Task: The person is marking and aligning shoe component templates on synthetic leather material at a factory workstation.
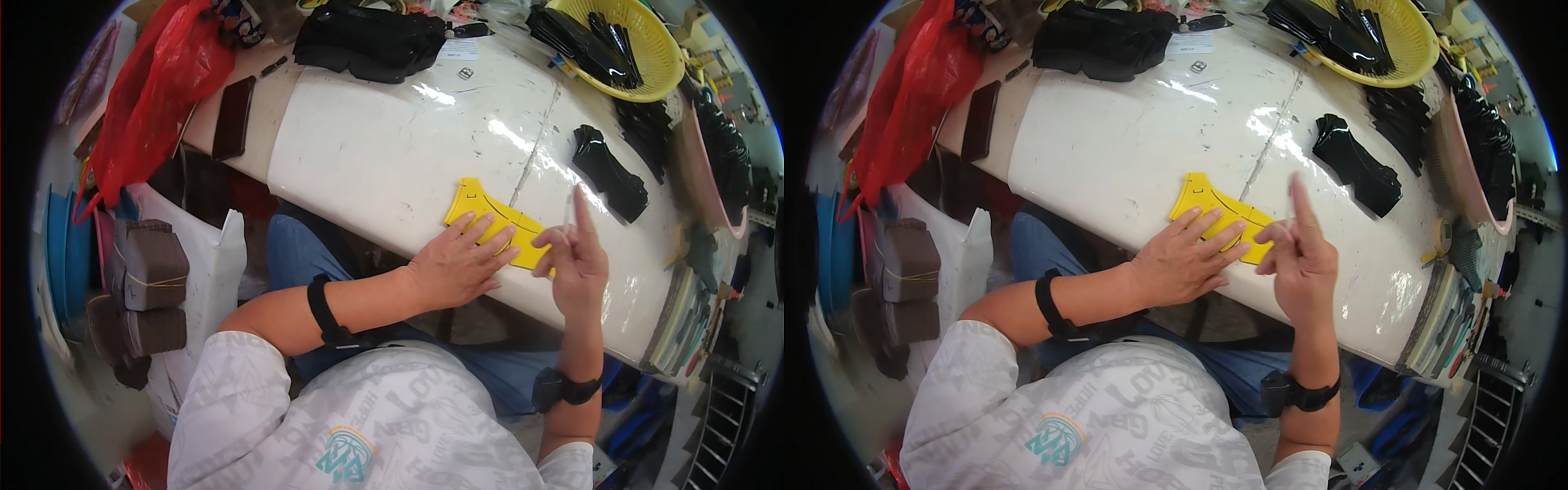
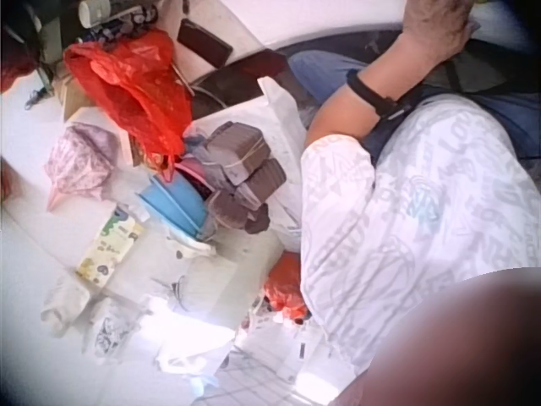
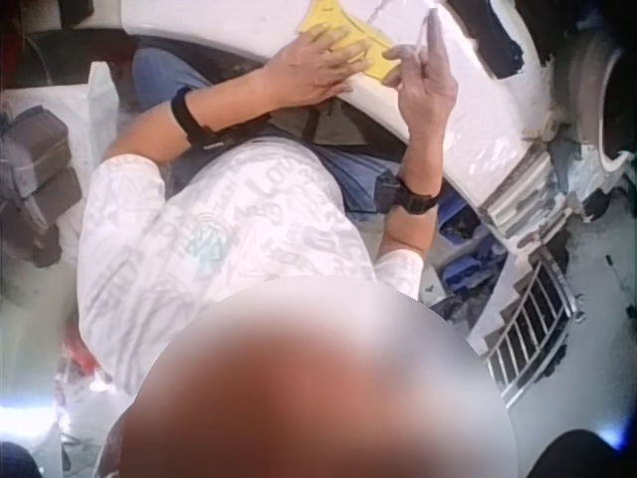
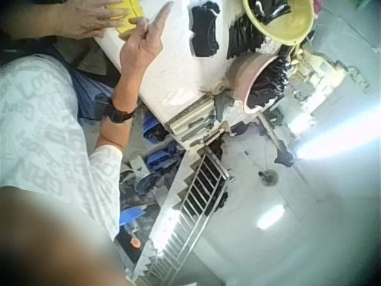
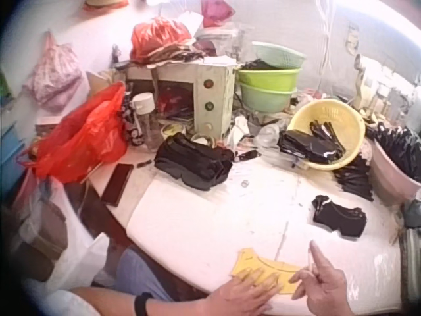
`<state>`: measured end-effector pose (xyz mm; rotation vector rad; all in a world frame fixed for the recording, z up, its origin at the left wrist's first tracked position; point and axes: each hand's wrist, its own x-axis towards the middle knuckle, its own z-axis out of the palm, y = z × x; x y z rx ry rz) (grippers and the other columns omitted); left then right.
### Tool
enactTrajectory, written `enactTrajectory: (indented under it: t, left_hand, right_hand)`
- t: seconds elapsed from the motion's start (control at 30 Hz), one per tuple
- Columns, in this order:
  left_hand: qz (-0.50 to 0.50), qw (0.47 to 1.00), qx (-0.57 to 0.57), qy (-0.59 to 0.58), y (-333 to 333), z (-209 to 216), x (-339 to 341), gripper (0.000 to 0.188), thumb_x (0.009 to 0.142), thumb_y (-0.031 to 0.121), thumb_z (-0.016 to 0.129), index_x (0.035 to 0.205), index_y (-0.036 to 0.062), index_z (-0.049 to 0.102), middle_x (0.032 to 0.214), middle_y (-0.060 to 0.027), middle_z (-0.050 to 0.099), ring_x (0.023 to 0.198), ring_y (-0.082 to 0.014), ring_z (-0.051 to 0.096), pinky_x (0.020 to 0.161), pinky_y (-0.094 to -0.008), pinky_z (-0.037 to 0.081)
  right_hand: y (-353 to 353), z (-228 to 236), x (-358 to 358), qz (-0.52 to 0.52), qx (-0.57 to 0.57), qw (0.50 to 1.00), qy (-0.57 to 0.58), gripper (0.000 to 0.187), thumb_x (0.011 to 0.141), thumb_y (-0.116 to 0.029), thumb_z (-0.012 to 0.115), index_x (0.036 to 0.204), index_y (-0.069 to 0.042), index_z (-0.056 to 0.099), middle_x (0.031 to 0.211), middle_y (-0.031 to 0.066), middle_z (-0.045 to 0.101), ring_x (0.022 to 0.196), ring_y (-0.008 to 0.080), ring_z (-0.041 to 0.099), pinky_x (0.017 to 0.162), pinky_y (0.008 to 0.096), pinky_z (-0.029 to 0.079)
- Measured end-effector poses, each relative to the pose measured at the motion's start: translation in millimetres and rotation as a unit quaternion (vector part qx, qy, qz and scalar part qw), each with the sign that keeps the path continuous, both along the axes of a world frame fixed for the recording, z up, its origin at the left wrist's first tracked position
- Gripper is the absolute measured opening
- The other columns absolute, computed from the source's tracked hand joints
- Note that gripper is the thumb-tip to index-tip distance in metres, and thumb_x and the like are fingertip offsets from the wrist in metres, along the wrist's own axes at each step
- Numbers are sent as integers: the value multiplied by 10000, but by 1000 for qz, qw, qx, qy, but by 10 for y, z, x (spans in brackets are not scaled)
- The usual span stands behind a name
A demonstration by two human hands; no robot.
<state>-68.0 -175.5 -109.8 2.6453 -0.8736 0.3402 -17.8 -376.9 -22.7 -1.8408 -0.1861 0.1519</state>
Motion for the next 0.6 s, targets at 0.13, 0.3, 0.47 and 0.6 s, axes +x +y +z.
enactTrajectory:
  t: [0.13, 0.3, 0.47, 0.6]
  left_hand:
    - [-10, 1000, 12, -4, -15, -26, 23, 626, 944, 482, 635, 1474, 169, 524, 1532, -86, 465, 1394, -366, 410, 1166, -509, 345]
    - [-13, 1000, -20, 14, 42, 19, 24, 601, 960, 476, 613, 1470, 169, 533, 1513, -99, 477, 1418, -362, 412, 1183, -521, 334]
    - [-19, 998, -49, 40, 56, 16, 36, 545, 956, 468, 621, 1403, 158, 601, 1479, -99, 509, 1435, -352, 424, 1188, -527, 337]
    - [-40, 997, -60, 39, 81, 125, 84, 505, 900, 392, 681, 1314, 105, 656, 1443, -146, 538, 1369, -346, 500, 1148, -521, 399]
  right_hand:
    - [158, -93, 208, 155, 85, 984, 12, 431, 1055, -36, 542, 1479, 34, 511, 1020, 172, 746, 801, 193, 744, 708, 292, 579]
    - [296, -357, 391, 130, 341, 922, 129, 406, 1068, -158, 570, 1363, 121, 556, 1171, 246, 734, 1039, 243, 716, 897, 352, 556]
    - [459, -721, 405, 108, 231, 967, 21, 271, 1071, -104, 575, 1257, 75, 660, 859, 78, 700, 685, 78, 570, 665, 213, 472]
    - [477, -874, 439, 59, 151, 984, -74, 215, 1051, -77, 605, 1204, 38, 701, 889, 51, 671, 663, 62, 539, 604, 200, 427]
